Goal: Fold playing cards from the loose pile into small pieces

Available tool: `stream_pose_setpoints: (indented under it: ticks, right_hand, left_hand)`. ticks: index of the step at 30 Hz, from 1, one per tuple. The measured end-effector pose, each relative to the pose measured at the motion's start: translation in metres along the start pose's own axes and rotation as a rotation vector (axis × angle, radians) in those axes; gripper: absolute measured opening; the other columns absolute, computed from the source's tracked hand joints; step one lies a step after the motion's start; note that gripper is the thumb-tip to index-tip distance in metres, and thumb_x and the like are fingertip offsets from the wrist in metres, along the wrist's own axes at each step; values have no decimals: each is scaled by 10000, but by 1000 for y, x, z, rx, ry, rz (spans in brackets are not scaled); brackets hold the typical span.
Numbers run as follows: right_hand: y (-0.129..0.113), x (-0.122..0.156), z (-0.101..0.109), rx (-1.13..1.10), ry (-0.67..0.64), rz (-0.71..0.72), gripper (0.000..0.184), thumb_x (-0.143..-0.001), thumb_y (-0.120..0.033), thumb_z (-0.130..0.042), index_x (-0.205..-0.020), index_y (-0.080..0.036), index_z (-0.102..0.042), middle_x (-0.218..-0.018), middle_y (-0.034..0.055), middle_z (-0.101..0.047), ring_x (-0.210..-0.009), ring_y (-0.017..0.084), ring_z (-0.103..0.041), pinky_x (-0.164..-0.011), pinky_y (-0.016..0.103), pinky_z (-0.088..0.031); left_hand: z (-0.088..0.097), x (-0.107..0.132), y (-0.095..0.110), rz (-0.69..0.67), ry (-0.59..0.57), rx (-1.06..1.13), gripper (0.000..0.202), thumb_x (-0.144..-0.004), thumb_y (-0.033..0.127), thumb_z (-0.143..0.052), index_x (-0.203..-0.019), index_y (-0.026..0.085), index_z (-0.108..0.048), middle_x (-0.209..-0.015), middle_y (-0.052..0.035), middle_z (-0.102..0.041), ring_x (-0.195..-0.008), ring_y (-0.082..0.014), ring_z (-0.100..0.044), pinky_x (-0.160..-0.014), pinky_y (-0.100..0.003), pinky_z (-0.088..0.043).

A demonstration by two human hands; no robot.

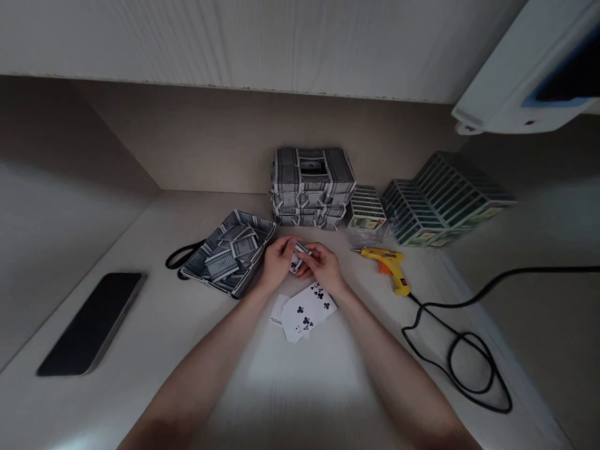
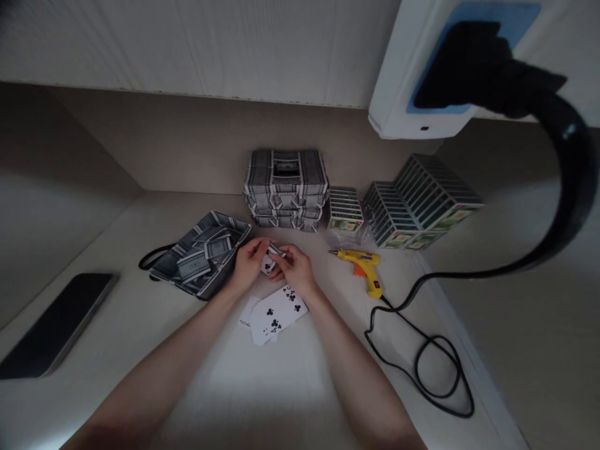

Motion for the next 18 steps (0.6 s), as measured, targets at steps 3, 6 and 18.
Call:
stream_pose_setpoints:
  ticks: [3,6,18]
  right_hand:
    - [0,-1,7,80,63,37,307,-646,-369,-672,-871,-176,-591,-498,-52,-587,-391,120,-565,-394,242,-514]
    - [1,-3,10,124,63,52,266,-682,-357,-635,-874,-172,-640,-491,-39,-594,-389,118,-561,-412,244,-510]
    - [1,-3,11,210,29,103,224,-726,-321,-561,-849,-169,-671,-431,-45,-567,-362,124,-538,-400,229,-473]
  left_hand:
    - [-2,0,-1,-36,-16,-14,216,-772,329,-539,-822,156,-659,-788,-34,-655,-710,-135,-571,-639,-229,-439]
    - [-3,0,-2,-51,-34,-13,218,-764,333,-548,-815,155,-662,-781,-37,-658,-708,-140,-574,-631,-231,-445]
    - [-6,2,1,-65,-68,-50,239,-752,357,-559,-778,144,-663,-709,-19,-651,-602,-117,-548,-557,-216,-438]
Point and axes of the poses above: each hand's wrist, its own x-axis away from the middle knuckle, its own z-axis out of the back of the hand, y = z × x, the point moved 7 cm from there along -x, towards the middle knuckle
